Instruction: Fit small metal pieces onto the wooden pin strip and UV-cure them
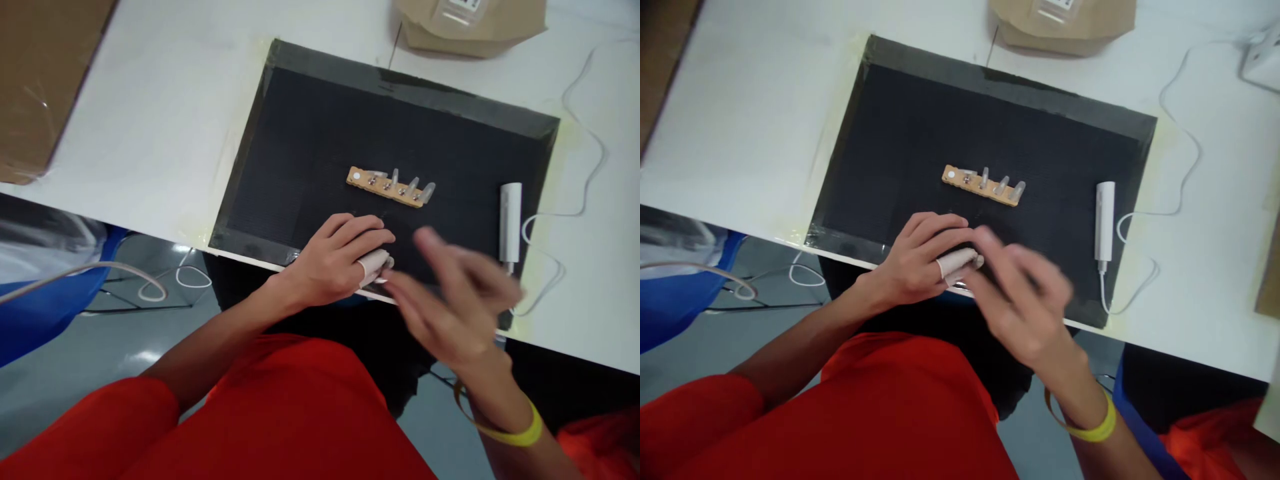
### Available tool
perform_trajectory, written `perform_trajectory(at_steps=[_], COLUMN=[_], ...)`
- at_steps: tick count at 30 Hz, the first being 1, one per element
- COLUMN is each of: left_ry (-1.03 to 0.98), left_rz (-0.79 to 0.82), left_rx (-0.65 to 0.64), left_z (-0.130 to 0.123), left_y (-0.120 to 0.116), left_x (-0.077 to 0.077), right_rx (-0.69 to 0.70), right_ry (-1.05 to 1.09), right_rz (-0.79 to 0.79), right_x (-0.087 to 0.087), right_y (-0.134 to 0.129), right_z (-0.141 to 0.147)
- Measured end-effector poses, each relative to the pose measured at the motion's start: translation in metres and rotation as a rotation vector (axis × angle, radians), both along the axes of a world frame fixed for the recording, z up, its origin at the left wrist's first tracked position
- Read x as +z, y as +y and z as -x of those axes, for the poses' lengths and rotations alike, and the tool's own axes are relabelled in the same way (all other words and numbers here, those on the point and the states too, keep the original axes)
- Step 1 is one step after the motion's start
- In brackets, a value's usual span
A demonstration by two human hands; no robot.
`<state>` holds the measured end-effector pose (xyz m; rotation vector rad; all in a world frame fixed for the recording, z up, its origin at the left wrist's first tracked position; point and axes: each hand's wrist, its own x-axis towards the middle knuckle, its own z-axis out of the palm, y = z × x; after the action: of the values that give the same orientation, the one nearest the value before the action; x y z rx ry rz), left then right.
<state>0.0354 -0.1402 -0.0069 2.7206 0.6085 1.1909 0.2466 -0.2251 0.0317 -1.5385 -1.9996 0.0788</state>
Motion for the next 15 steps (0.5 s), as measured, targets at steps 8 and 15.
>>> perform_trajectory(at_steps=[8, 15], left_ry=[-0.155, -0.225], left_rz=[0.376, 0.506], left_rx=[-0.09, -0.211], left_z=[0.002, 0.003], left_y=[0.007, 0.011], left_x=[0.004, 0.009], right_rx=[0.071, 0.046], right_ry=[-0.179, -0.141], right_rz=[-0.172, -0.145], right_x=[0.006, 0.001], right_y=[-0.004, -0.009], right_z=[0.0, 0.0])
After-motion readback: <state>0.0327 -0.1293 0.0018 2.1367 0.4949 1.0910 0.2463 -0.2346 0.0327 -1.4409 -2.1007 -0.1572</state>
